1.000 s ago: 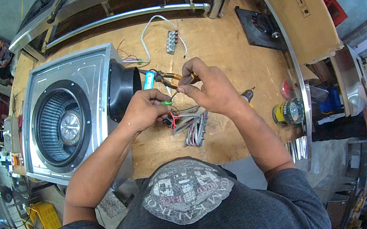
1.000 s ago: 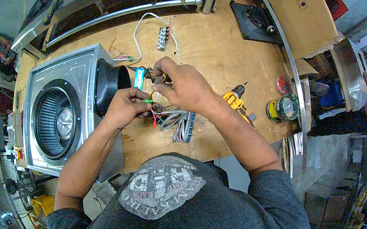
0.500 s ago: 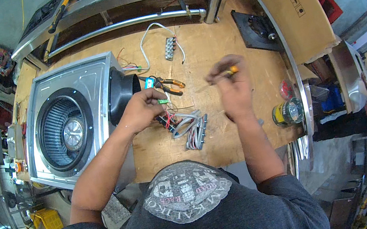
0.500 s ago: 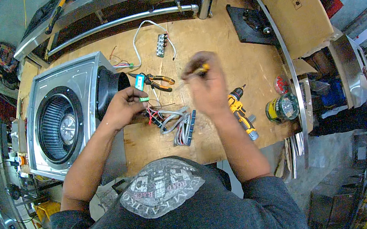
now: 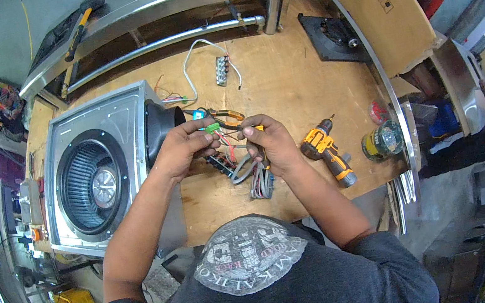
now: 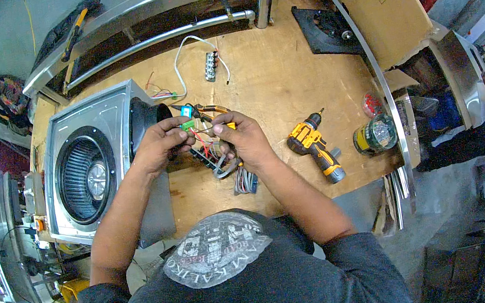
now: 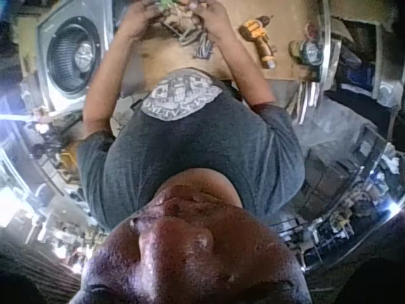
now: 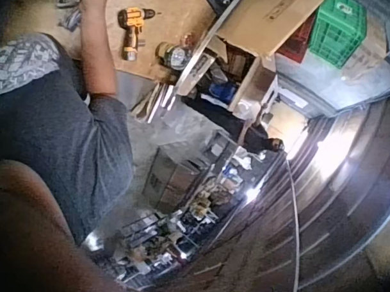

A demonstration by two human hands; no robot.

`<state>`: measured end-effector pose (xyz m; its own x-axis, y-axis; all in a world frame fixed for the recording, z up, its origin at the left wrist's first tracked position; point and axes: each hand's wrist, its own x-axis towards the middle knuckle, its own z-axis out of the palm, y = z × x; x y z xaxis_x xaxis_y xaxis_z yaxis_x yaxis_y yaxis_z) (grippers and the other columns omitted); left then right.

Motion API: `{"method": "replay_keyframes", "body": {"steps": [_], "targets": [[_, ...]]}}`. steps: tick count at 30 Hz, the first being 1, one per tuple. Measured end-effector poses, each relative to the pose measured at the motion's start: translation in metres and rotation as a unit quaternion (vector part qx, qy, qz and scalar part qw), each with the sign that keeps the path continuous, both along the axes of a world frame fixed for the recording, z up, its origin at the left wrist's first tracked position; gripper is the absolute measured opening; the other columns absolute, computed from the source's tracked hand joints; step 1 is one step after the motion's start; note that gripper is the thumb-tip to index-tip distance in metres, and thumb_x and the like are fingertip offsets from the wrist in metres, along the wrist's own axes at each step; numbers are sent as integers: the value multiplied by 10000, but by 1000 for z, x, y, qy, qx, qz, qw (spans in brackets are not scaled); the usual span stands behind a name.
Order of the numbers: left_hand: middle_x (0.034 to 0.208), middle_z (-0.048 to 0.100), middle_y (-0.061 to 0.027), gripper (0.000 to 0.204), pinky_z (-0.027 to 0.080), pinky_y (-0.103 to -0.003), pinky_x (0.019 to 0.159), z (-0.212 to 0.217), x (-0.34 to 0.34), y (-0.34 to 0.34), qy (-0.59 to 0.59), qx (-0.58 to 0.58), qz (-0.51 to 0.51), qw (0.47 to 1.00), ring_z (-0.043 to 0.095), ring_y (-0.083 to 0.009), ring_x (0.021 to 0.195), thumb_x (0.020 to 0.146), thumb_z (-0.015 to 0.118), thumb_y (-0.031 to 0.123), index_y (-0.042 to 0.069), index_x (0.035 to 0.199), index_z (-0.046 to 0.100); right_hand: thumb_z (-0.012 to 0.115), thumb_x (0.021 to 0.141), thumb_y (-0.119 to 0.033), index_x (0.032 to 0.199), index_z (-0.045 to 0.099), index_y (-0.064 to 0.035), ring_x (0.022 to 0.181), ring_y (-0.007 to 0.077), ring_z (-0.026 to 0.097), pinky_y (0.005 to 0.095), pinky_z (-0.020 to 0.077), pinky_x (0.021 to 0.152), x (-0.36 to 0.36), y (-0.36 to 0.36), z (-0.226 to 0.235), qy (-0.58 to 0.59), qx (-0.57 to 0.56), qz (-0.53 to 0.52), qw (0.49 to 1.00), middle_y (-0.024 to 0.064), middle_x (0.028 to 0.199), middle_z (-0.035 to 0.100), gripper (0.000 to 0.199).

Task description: The person works on wiring and small electronic components on a workbench, using pliers and a screwdriver to strip, twist, and connect wires to a green terminal block and a blue circuit board. The person repeatedly handles the wires and components, adjusting connections throughout the clip.

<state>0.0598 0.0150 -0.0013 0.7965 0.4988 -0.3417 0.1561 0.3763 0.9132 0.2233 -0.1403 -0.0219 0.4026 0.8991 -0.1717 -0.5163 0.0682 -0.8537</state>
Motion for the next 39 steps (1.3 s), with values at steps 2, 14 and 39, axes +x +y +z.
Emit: {"method": "replay_keyframes", "body": {"steps": [2, 14, 39], "targets": [[1043, 683, -106, 411, 559, -278, 794, 1, 1, -2, -9, 2, 7, 1000, 683, -182, 898, 919, 632, 40, -42, 1310, 536, 661, 939, -151, 1033, 600, -40, 559, 79, 555, 194, 406, 439, 5, 1, 5, 8, 3, 18, 1000, 50, 862, 649, 158], [928, 691, -63, 297, 530, -252, 675, -11, 5, 2, -57, 44, 92, 993, 649, -136, 761, 906, 684, 100, -7, 1174, 615, 557, 1005, -223, 1026, 518, -85, 588, 121, 603, 206, 408, 432, 18, 3, 17, 49, 47, -153, 986, 154, 955, 694, 145], [921, 705, -77, 209, 554, -268, 711, -8, 5, -11, -61, 18, 48, 997, 673, -136, 779, 978, 610, 168, 20, 1124, 611, 661, 814, -112, 936, 689, 5, 787, 361, 665, 406, 521, 707, -11, 7, 42, -590, 2, -30, 807, 200, 841, 672, 172]]}}
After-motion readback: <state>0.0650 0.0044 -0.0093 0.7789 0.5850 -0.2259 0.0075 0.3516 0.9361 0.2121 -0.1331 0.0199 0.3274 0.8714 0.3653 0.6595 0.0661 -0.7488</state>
